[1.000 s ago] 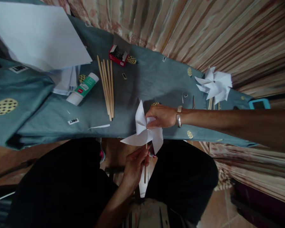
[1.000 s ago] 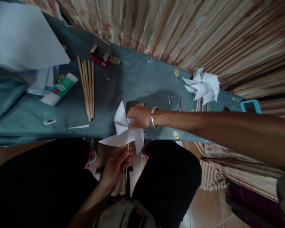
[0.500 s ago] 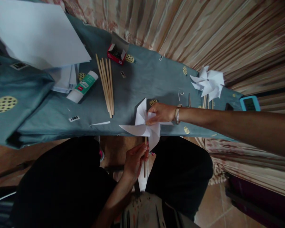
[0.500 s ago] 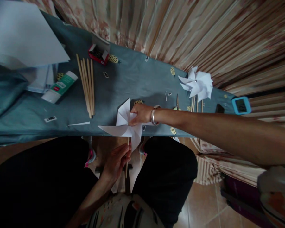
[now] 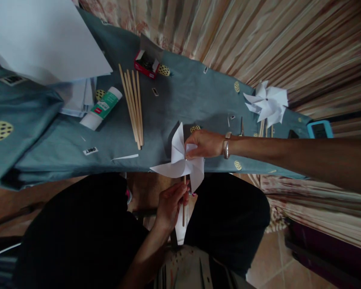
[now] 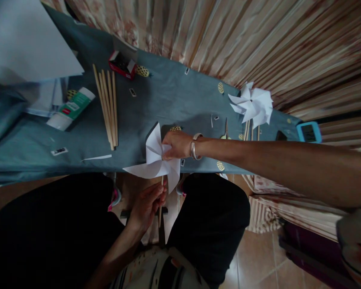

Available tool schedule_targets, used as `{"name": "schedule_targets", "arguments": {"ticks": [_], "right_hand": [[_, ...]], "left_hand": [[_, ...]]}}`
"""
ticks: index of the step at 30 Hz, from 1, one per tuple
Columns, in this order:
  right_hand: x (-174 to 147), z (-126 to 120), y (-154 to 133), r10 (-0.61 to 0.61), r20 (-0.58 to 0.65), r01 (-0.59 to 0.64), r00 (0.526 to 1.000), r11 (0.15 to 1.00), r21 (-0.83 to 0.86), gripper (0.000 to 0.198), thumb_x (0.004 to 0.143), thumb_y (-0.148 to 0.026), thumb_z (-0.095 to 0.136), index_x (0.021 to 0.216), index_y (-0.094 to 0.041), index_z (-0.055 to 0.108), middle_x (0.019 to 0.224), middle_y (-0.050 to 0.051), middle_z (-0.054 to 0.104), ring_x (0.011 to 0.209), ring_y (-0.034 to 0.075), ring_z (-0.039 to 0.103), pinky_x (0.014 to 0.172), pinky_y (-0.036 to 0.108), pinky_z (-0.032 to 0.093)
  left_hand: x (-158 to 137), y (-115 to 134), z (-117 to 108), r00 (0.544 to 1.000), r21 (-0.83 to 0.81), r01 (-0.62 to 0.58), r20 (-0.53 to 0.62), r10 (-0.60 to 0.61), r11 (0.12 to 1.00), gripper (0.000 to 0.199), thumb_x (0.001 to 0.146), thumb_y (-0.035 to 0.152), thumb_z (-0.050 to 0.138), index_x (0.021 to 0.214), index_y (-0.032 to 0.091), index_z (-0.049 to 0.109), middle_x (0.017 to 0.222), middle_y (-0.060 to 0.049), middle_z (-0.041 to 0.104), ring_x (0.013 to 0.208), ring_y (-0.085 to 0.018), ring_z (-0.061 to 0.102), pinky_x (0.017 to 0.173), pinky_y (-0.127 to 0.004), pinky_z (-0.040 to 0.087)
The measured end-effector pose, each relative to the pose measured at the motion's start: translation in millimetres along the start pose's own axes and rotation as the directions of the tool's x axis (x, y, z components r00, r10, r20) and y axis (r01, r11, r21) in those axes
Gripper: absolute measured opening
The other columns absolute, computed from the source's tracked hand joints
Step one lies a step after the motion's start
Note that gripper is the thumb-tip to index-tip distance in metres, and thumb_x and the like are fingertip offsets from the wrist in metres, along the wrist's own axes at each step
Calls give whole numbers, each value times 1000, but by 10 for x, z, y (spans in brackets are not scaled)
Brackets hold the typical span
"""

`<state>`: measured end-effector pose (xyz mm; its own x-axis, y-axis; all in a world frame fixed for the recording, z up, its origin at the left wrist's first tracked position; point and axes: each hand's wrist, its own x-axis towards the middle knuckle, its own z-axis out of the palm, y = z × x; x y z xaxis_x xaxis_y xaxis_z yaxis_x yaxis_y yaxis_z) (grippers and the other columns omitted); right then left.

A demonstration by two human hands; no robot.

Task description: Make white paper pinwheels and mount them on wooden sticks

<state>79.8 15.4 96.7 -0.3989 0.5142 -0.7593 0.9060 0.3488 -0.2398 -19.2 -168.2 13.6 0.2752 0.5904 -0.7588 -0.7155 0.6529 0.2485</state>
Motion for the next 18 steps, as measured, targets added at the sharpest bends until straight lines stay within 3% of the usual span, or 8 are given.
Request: {"name": "schedule_targets", "arguments": {"ticks": [6, 10, 18], "right_hand": [[95, -104, -35, -199, 97, 214, 975, 961, -178, 15, 80, -22, 67, 83, -13, 78, 67, 6, 71, 66, 16, 62, 60, 24, 35], [120, -119, -26, -240, 116, 260, 964, 942, -213, 12, 80, -20, 68, 83, -14, 77, 69, 6, 73, 67, 17, 64, 59, 24, 33], [123, -114, 43, -312, 142, 336, 940, 921, -200, 14, 83, -23, 66, 86, -15, 77, 70, 6, 74, 67, 17, 66, 60, 24, 35]], "left_hand": [[1, 4, -8, 1000, 1, -5, 3, 5, 1000, 40, 54, 37, 88, 83, 11, 77, 62, -1, 62, 53, -8, 47, 51, -23, 32], [-2, 8, -10, 1000, 15, -25, 12, 24, 1000, 38, 57, 38, 86, 82, 11, 77, 60, 0, 59, 52, -7, 45, 51, -23, 31], [19, 16, 18, 999, 4, -30, 12, 30, 1000, 34, 53, 38, 88, 62, 11, 69, 52, 1, 53, 49, -7, 42, 50, -23, 31]]}}
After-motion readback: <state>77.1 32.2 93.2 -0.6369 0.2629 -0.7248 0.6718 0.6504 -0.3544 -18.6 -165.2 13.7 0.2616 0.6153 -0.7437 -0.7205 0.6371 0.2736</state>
